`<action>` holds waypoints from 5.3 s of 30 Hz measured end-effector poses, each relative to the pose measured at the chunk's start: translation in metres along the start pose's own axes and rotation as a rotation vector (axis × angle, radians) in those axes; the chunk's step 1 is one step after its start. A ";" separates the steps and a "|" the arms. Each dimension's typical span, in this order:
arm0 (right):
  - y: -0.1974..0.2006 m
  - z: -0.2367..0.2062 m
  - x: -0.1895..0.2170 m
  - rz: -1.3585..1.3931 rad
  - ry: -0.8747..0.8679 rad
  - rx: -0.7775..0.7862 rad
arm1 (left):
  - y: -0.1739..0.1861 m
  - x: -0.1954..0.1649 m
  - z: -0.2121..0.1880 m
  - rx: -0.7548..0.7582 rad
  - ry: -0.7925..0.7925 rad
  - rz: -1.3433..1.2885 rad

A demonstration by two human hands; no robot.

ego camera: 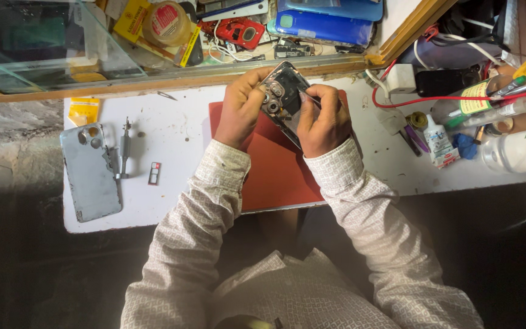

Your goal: The person uses a small metal tool to carefully pry and separate the back cover from a smartphone. They work around the camera module and along the edges, gradually lifting the cover while holding the phone steady.

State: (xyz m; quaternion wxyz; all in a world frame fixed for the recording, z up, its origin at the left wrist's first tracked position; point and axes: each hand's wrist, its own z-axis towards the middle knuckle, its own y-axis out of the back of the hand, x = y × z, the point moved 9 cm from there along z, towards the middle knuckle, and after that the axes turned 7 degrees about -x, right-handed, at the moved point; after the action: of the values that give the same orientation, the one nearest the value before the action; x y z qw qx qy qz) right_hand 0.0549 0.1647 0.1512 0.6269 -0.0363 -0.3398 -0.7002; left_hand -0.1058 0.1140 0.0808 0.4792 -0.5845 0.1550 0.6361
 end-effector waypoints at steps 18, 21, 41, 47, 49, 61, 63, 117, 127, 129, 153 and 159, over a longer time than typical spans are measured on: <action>0.000 -0.001 0.002 -0.026 0.039 -0.006 | 0.007 0.009 0.001 -0.068 -0.008 0.012; 0.000 -0.001 0.000 -0.019 0.014 0.000 | 0.005 0.012 0.003 -0.026 0.029 -0.069; -0.016 0.001 -0.042 0.593 -0.378 0.004 | -0.041 -0.001 -0.015 0.085 0.194 -0.823; -0.018 0.024 -0.015 0.629 -0.312 0.058 | -0.031 0.018 -0.015 -0.024 0.094 -0.813; -0.018 0.030 -0.006 0.559 -0.255 0.055 | -0.028 0.025 -0.016 -0.079 0.087 -0.792; -0.004 0.023 0.024 0.173 0.029 -0.034 | -0.038 0.027 -0.021 -0.003 0.145 -0.832; -0.006 0.023 0.026 0.130 0.053 -0.024 | -0.041 0.023 -0.019 0.029 0.147 -0.848; -0.006 0.022 0.036 0.044 0.111 -0.036 | -0.032 0.021 -0.025 -0.086 0.072 -0.620; -0.003 0.021 0.043 0.055 0.193 -0.050 | -0.033 0.021 -0.024 -0.064 0.082 -0.630; -0.005 0.017 0.056 0.054 0.325 -0.019 | -0.030 0.021 -0.025 -0.068 0.076 -0.593; -0.003 0.020 0.054 0.016 0.254 -0.040 | -0.029 0.021 -0.023 -0.101 0.089 -0.568; -0.006 0.019 0.066 0.088 0.390 0.055 | -0.029 0.015 -0.024 -0.055 0.067 -0.519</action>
State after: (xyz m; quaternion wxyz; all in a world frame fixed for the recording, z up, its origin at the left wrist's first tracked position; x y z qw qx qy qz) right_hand 0.0290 0.1184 0.1946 0.7118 0.1024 -0.2289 -0.6561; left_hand -0.0660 0.1165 0.0719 0.6050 -0.6381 -0.0019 0.4762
